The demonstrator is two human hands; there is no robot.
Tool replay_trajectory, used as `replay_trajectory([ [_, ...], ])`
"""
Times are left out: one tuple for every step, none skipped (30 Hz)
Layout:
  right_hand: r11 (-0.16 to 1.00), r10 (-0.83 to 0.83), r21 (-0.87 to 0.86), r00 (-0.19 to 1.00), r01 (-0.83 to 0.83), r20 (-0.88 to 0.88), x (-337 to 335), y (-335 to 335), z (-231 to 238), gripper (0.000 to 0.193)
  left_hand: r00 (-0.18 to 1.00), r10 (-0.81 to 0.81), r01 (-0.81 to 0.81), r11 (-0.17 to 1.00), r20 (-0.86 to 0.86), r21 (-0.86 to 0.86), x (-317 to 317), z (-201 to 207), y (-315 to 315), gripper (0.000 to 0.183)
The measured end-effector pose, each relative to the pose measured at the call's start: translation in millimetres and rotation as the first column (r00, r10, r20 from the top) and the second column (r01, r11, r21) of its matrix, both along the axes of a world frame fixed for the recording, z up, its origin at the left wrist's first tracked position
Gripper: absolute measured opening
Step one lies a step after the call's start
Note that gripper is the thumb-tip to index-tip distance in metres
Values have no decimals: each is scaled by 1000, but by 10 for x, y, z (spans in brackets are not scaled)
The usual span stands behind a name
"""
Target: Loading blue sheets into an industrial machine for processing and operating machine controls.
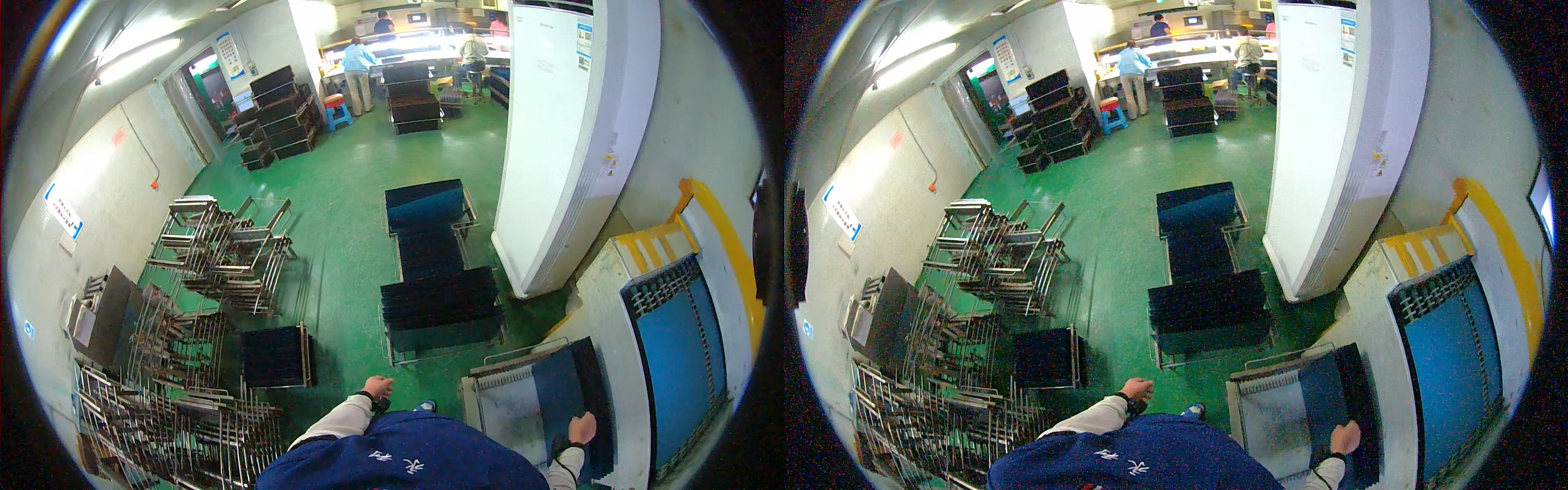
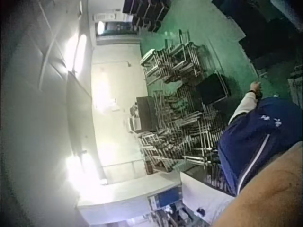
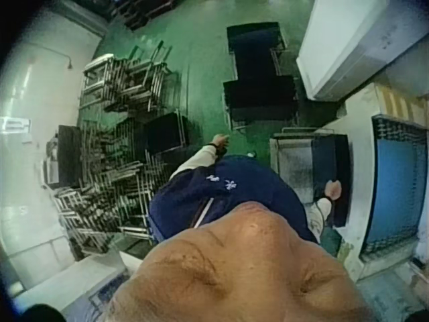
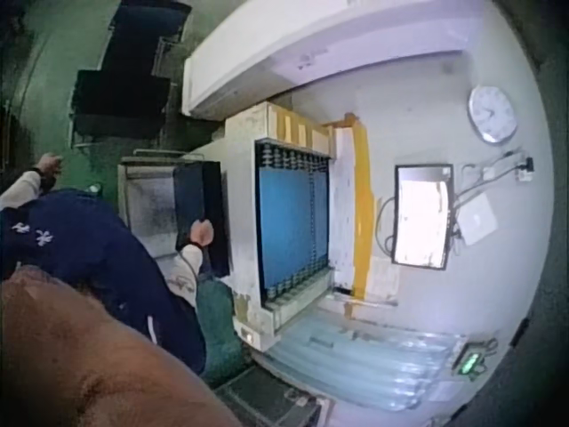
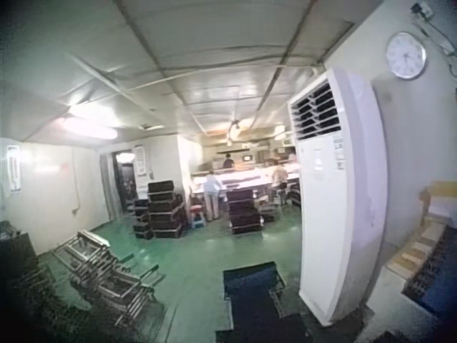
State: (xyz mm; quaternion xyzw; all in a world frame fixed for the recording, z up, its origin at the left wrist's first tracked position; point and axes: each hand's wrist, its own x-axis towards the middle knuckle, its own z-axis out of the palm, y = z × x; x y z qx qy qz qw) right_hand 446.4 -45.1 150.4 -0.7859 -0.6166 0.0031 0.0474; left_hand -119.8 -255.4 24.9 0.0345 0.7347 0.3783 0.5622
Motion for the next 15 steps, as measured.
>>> replay_trajectory([
  [1000,-18,7,1000,19,-5,4,-14,-19,20,1000,-16,16,1000,-16,-13,-11,-58,-16,39],
  [999,-36,14,999,36,-10,17,-31,-38,21,999,-31,30,999,-33,-26,-25,-114,-32,40],
  [998,-60,21,998,60,-12,36,-32,-44,22,1000,-14,14,999,-22,-33,12,-93,9,40],
  [999,-44,-9,999,44,-13,-23,-29,26,23,1000,19,-19,999,-14,-42,63,-40,-4,40],
  [999,-28,-39,1000,27,-13,-80,-54,114,24,999,52,-52,997,-6,-51,102,18,-22,40],
  [998,-15,-67,1000,14,-15,-127,-61,197,25,1000,10,-11,999,-28,-53,96,8,-49,40],
  [998,45,46,999,-45,-18,-40,-66,84,28,998,-45,42,998,-48,-53,83,-49,-21,40],
  [1000,-5,2,999,5,-33,49,-45,-7,29,993,-99,96,994,-69,-54,77,-105,0,39],
  [998,-45,-49,998,43,-47,-52,-49,84,30,988,-127,121,990,-83,-70,87,-95,-7,39],
  [992,-89,-98,994,83,-58,-147,-72,206,30,983,-158,150,985,-97,-85,109,-18,-1,39],
  [991,-88,-107,995,82,-57,-176,-64,216,30,976,-189,179,979,-110,-99,135,59,2,39],
  [990,-93,-116,994,86,-55,-185,-74,234,30,979,-176,167,982,-101,-90,164,105,7,38],
  [988,-98,-124,994,91,-53,-190,-73,244,30,982,-163,156,985,-92,-80,194,151,11,38],
  [991,-88,-101,995,84,-37,-179,-67,209,30,985,-150,144,987,-83,-71,215,197,12,37],
  [994,-81,-78,996,80,-20,-136,-71,139,30,981,-176,171,983,-86,-70,214,205,16,38],
])
